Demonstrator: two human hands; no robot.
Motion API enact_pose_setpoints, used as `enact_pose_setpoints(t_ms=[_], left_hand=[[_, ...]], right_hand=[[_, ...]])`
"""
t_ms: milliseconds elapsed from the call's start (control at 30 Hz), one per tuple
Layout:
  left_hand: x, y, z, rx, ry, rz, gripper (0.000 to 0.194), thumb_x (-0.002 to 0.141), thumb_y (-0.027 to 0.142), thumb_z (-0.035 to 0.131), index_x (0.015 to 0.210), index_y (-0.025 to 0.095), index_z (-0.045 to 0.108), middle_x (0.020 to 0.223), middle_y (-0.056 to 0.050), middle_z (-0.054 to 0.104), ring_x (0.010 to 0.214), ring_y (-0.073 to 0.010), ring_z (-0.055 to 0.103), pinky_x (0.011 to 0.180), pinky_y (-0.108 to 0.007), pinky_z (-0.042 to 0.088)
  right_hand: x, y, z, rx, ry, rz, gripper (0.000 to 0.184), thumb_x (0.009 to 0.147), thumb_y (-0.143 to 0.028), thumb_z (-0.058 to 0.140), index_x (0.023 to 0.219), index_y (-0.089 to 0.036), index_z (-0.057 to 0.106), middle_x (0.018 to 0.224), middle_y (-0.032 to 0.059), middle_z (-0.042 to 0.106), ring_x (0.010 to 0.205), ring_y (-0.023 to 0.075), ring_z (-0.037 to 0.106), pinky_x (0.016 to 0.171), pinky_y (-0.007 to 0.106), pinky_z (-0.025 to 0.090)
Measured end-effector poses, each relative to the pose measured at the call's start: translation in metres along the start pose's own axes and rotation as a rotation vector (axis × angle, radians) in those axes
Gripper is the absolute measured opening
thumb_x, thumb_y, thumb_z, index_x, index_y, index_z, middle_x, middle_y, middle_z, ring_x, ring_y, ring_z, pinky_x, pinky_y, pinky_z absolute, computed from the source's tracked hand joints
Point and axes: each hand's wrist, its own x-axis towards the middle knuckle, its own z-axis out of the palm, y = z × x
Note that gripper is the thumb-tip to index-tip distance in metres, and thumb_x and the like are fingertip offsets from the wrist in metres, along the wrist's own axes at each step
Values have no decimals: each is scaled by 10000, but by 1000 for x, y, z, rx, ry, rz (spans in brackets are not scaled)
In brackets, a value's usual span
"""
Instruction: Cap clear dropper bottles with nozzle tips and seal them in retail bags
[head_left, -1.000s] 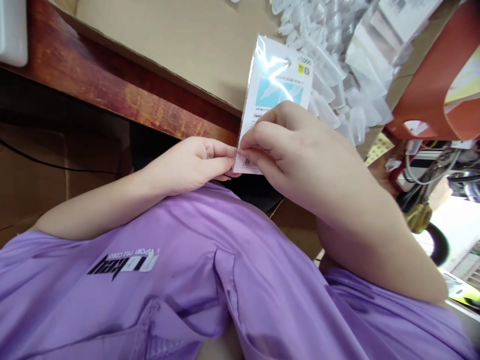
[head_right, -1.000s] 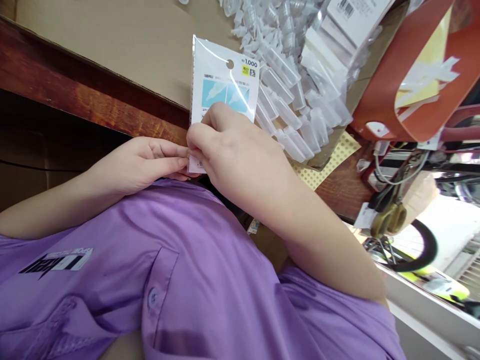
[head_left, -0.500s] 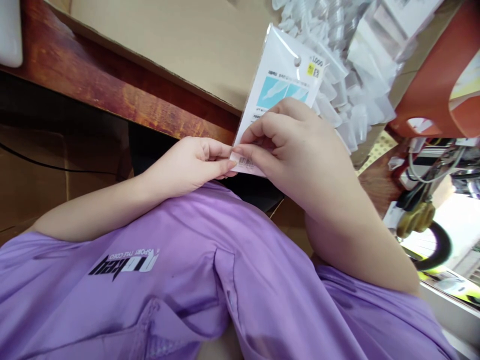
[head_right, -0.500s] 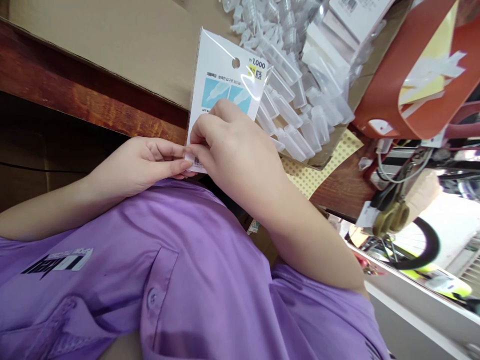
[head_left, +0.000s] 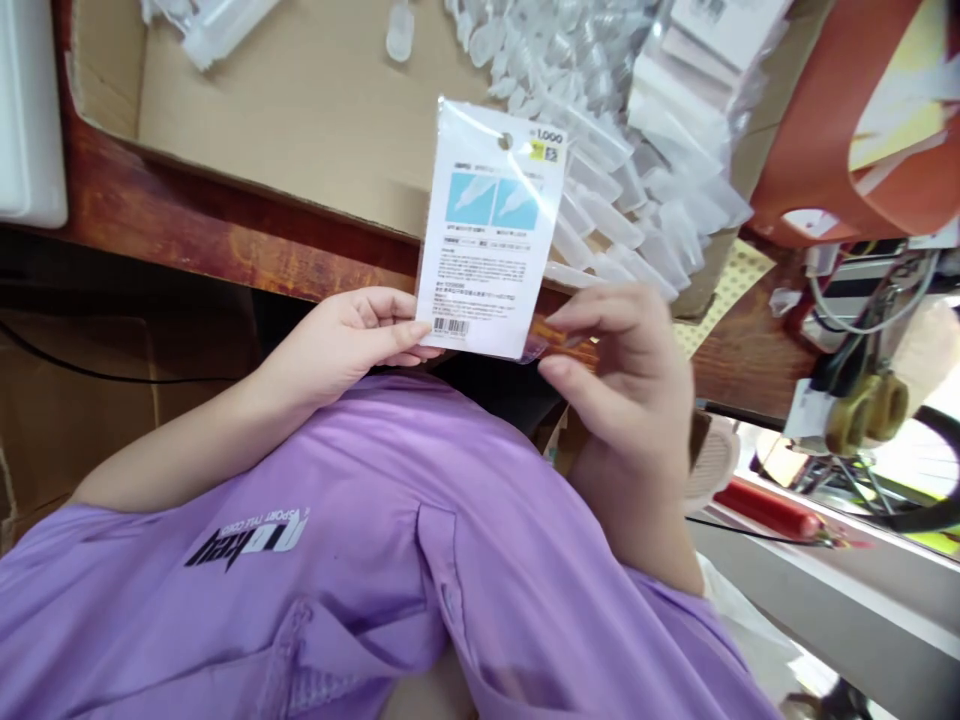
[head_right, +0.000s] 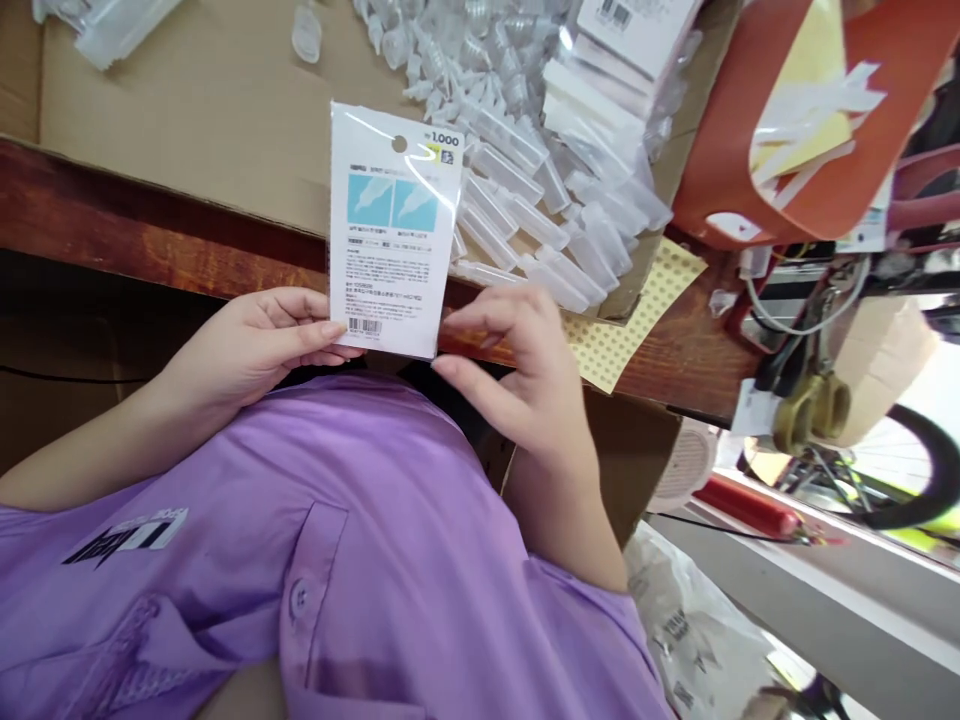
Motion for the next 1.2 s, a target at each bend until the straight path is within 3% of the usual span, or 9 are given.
enact_pose_setpoints(t_ms=[167,300,433,533,633,767,867,1000,1200], left_hand=[[-1,0,1,24,24,-19,225,784,297,796,918,152,688,900,-39,782,844,-145,747,771,-208,593],[-3,-2,7,70,85,-55,248,758,283,817,879,157,641,856,-28,783,756,-133,753,689,-177,598],[-4,-6,8,120,74,-58,280,756,302,821,938,156,666,916,-33,787,747,-128,754,694,-170,605],[-4,-8,7,158,50,-72,297,757,316,818,978,151,705,919,-44,789,760,-142,758,716,-184,613],[-4,-9,4,168,35,-83,272,754,306,819,964,156,731,903,-46,792,761,-151,760,725,-190,615],[-3,-10,-1,124,-19,-157,286,731,254,836,990,175,742,913,-46,795,741,-155,761,708,-194,621],[-1,-11,-6,84,-44,-197,287,717,222,841,990,188,756,901,-47,796,734,-166,764,695,-209,630],[3,-14,-12,12,-90,-223,248,689,236,855,919,180,781,816,-76,792,724,-200,767,679,-231,636],[3,-14,-12,31,-40,-163,260,702,373,837,826,151,782,776,-102,785,689,-224,759,655,-281,640]], right_hand=[[-28,10,23,155,21,77,170,878,-129,659,977,-265,639,1006,11,641,955,131,616,779,261,516],[-31,10,34,245,35,81,114,873,-159,673,945,-240,636,964,17,646,904,125,631,763,254,537],[-36,12,39,302,110,119,55,890,-177,653,910,-228,644,924,17,646,860,116,623,747,251,524],[-39,12,44,420,203,242,43,889,-229,664,860,-220,633,866,1,640,797,104,598,732,251,502],[-39,10,47,664,260,448,192,827,-352,741,807,-209,614,788,-20,624,729,95,584,715,247,507],[-37,7,48,853,238,627,294,742,-405,807,761,-190,607,747,-28,635,707,85,595,705,229,519],[-35,5,46,866,222,682,316,721,-387,825,754,-175,592,729,-27,643,696,79,615,712,225,539],[-33,5,43,1053,213,748,436,641,-303,884,849,-193,518,710,-52,663,647,73,656,650,195,559],[-29,5,38,1163,-32,828,378,691,-325,853,893,-166,575,752,-27,687,674,70,682,666,180,575]])
